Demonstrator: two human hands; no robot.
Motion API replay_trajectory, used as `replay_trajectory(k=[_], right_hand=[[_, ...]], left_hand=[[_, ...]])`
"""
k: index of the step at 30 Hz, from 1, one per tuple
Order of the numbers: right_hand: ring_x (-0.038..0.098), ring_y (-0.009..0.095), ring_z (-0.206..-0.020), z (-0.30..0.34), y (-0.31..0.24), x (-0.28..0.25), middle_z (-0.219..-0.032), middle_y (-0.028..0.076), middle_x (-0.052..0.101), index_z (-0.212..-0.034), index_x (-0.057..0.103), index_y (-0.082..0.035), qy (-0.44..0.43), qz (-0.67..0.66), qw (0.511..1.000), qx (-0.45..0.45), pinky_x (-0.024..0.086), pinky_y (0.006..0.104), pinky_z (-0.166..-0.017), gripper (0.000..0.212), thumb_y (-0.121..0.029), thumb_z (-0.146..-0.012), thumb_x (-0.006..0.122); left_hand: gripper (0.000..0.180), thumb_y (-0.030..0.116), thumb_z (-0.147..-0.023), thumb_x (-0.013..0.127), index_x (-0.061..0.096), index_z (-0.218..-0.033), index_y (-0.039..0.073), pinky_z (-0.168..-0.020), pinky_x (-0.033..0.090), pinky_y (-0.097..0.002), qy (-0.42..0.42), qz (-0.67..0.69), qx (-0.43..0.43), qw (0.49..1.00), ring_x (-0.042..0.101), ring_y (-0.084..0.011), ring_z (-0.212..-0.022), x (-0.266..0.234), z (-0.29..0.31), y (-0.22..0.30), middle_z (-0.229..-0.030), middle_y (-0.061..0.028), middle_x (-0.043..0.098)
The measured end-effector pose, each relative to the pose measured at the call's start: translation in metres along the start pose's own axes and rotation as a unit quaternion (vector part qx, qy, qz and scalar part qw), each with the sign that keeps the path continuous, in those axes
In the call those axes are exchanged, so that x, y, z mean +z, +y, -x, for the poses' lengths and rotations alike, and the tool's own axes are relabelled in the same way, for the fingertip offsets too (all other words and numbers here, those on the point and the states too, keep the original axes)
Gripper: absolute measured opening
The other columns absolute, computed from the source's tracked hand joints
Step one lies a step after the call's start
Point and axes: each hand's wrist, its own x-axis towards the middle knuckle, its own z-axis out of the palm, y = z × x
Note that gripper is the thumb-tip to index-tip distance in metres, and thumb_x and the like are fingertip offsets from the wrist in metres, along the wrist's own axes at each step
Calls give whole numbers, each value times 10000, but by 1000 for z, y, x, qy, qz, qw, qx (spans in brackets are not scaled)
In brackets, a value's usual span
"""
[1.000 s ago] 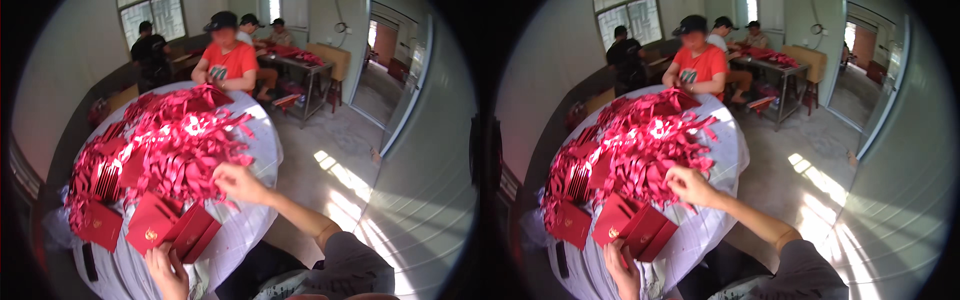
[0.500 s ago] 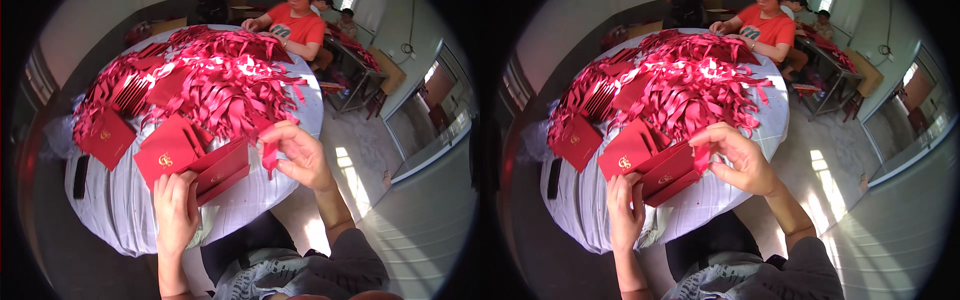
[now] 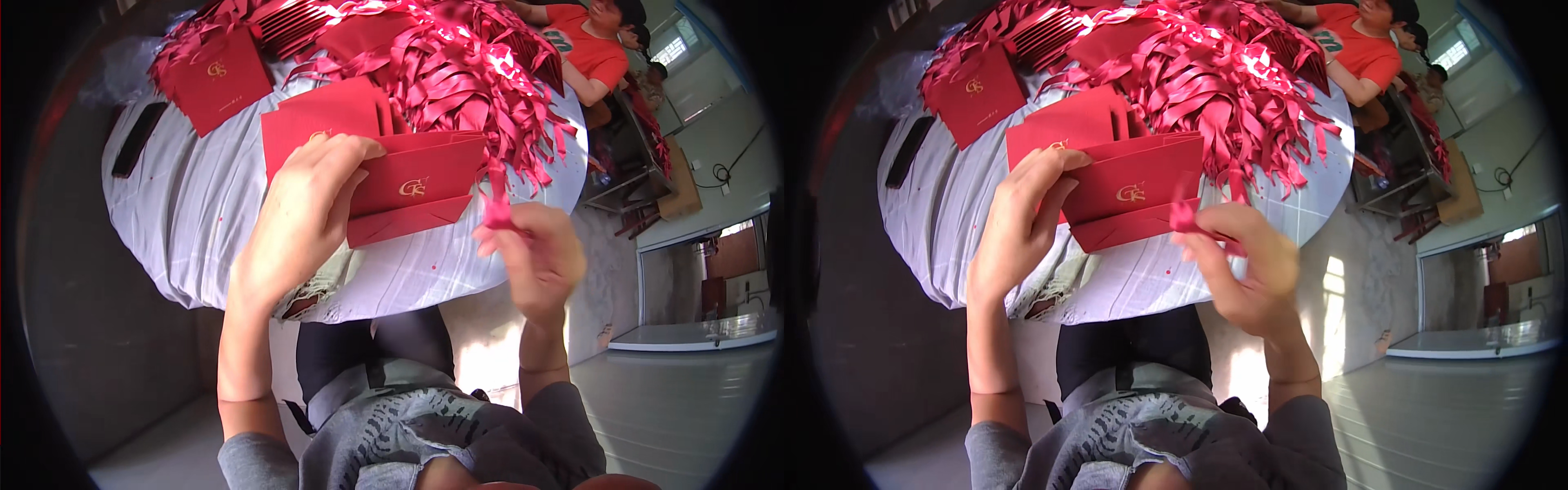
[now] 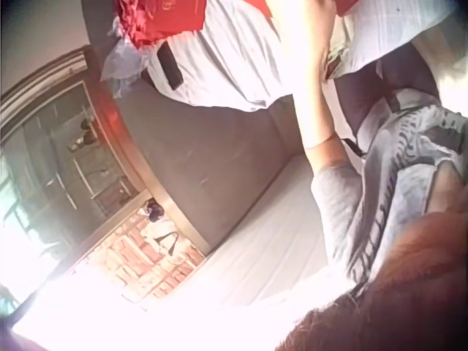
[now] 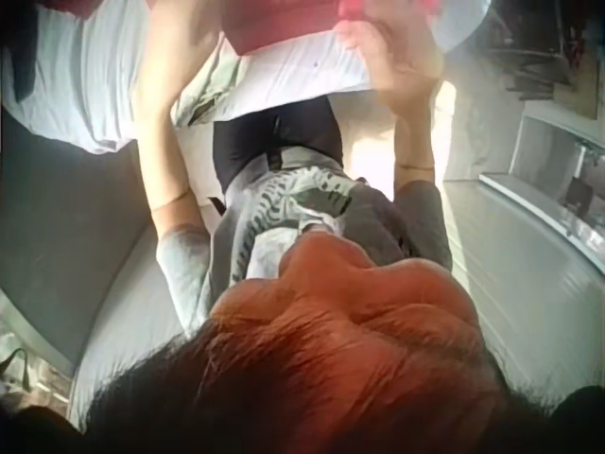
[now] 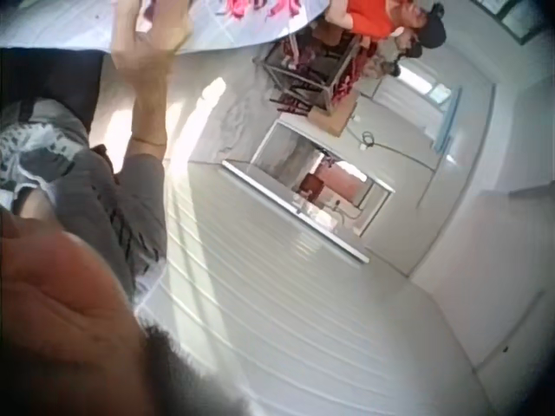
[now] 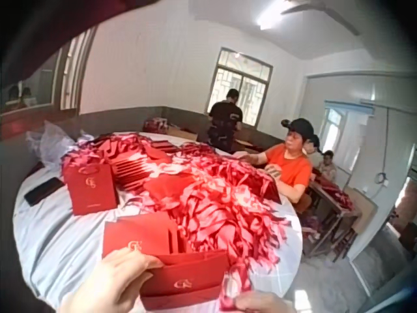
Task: The person attaches ribbon handles to paper gift bags by threading ribbons through the bag slots by hand and stacking the assembled bags on the table.
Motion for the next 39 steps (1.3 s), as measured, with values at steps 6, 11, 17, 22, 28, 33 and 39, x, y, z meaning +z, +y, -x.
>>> replay_trajectory(k=[6, 11, 17, 22, 28, 33, 39], right_hand=[[545, 60, -801, 3, 20, 38, -966, 43, 618, -1114, 560, 32, -76, -97, 980, 156, 441, 199, -700, 177, -11, -944, 543], [549, 26, -776, -3, 20, 56, -906, 12, 633, -1029, 631, 26, -21, -93, 989, 116, 439, 158, -660, 134, -20, -903, 634], [579, 33, -774, -3, 19, 66, -911, 30, 646, -1025, 628, 38, 31, -99, 987, 122, 474, 160, -677, 168, 48, -860, 659], [556, 13, -727, -1, 28, 67, -865, 13, 633, -990, 626, 41, 65, -56, 993, 86, 462, 154, -633, 149, 61, -848, 669], [398, -24, -588, -1, 27, 66, -706, -68, 538, -893, 628, 17, 112, 5, 992, 56, 330, 150, -503, 100, 65, -827, 685], [414, 71, -502, 3, 19, 64, -620, 2, 531, -806, 611, -27, 148, 124, 981, -2, 365, 237, -467, 142, -8, -763, 745], [582, 229, -547, 10, 21, 65, -687, 80, 605, -820, 564, -41, 169, 144, 975, 18, 481, 339, -518, 170, -31, -770, 726]], left_hand=[[196, -95, -830, 562, 602, -1015, -44, -795, 487, -307, -17, 79, -44, 996, 637, -246, -851, -4, -1, -9, -907, -149, 649], [190, -65, -843, 571, 604, -1028, -39, -743, 490, -303, -21, 147, -87, 985, 633, -206, -795, 1, 0, -9, -870, -145, 650], [198, -47, -852, 572, 610, -1046, -27, -652, 490, -295, -26, 168, -99, 981, 622, -194, -701, 5, -1, -6, -824, -148, 645], [202, -85, -849, 560, 610, -1041, -46, -824, 477, -278, -58, 175, -134, 974, 606, -148, -867, 4, -6, 2, -891, -103, 643], [249, -30, -780, 630, 611, -1028, -27, -773, 506, -375, -16, 112, -63, 992, 650, -342, -885, 10, -7, 14, -918, -193, 651], [246, -77, -739, 640, 624, -979, -26, -735, 493, -380, 21, -9, -11, 1000, 626, -340, -821, 22, -5, 31, -873, -157, 646], [243, -58, -717, 605, 594, -955, -12, -639, 406, -390, 59, -27, 38, 997, 545, -304, -691, 38, -6, 37, -746, -124, 578]])
